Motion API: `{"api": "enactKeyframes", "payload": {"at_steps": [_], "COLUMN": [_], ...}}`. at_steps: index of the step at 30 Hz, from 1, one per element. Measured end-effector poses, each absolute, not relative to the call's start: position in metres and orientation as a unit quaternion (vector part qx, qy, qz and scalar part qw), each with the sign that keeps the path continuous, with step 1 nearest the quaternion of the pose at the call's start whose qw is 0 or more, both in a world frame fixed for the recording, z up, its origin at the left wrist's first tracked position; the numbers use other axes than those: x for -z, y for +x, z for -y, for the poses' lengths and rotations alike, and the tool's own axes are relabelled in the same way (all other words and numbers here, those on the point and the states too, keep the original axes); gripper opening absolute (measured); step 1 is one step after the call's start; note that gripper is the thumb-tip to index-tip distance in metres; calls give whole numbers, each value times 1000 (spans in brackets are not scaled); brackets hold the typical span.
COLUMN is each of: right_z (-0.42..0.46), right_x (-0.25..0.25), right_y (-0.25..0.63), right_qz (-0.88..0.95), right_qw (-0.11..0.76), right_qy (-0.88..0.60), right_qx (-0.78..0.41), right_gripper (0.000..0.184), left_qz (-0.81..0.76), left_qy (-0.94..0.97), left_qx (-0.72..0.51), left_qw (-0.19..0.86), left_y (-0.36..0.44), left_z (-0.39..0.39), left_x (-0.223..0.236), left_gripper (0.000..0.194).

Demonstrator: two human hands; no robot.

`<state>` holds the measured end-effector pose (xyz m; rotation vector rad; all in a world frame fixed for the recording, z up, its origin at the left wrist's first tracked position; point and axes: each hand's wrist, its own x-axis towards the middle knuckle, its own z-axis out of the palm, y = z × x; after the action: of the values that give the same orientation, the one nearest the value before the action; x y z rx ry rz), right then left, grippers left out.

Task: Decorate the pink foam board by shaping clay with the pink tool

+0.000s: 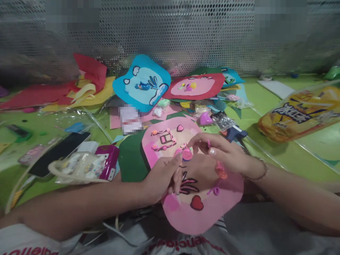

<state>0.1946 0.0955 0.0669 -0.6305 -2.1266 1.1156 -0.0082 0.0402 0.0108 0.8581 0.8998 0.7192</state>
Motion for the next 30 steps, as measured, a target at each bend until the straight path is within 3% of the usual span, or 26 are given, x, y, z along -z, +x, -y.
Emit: {"api": "enactKeyframes", "payload": {"at_steps": [10,17,23,30], "right_z": [-94,-96,-91,-89], "right_x": [-66,-67,-61,-61], "right_y": [195,195,193,192], "right_qz": [800,846,907,915], "right_qw": [336,305,263,265], "right_qy": [-247,-237,-182,-178], "right_qx": [-431,-367,-275,-246], "right_gripper": [45,45,33,40], "left_qz": [-396,-393,-399,-419], "left_qy": [455,463,451,420], "left_qx": [-287,-298,-292,-284], "left_qw": [745,736,743,753], "left_y": [-7,-7,-6,-9], "left_z": [-44,-44,-45,-42], "left_x": [-15,-16,-14,-7], "left_gripper": [26,21,26,32]}}
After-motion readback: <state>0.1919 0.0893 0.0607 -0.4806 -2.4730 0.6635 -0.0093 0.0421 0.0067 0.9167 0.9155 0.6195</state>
